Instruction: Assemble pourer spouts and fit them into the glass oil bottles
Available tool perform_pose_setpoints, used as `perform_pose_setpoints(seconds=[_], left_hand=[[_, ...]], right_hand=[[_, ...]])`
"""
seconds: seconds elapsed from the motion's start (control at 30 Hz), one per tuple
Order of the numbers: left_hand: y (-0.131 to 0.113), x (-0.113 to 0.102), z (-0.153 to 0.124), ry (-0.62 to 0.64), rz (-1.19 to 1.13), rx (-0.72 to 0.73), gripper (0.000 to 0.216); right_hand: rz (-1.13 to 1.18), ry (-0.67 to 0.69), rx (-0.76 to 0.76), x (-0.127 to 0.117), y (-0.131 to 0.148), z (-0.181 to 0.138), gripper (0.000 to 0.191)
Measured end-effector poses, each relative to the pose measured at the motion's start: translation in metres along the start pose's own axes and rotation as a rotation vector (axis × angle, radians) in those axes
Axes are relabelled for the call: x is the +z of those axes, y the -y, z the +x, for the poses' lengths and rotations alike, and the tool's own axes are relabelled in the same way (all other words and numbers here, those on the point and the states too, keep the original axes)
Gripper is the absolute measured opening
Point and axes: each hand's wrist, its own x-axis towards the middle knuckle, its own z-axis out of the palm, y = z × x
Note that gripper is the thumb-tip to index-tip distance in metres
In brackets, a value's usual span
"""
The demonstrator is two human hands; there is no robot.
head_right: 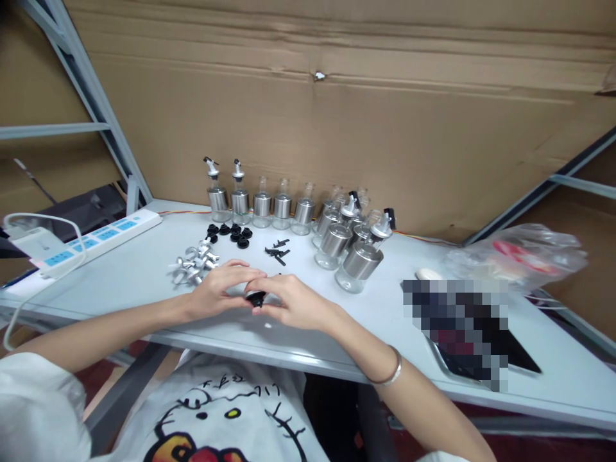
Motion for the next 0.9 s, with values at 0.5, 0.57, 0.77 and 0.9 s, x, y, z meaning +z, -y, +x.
perform_pose_setpoints(seconds=[0.5,0.57,0.77,0.9], left_hand=[[0.06,-0.046,0.055,0.098,-0.071,-0.513,0.1],[0.091,-0.048,0.079,-0.03,-0.089,-0.588,0.086],[0.152,-0.03,0.137,-0.111,0.005,-0.719,0.075],[0.162,-0.019,0.147,-0.182,0.046,-0.768,0.055]], right_hand=[[-0.136,-0.43,0.121,-0.006,-0.006,0.001,0.022],[-0.155,-0.488,0.138,-0.01,-0.007,0.001,0.022],[-0.14,-0.439,0.144,-0.011,-0.005,-0.001,0.025],[-0.068,-0.442,0.162,-0.01,-0.002,0.0,0.027]])
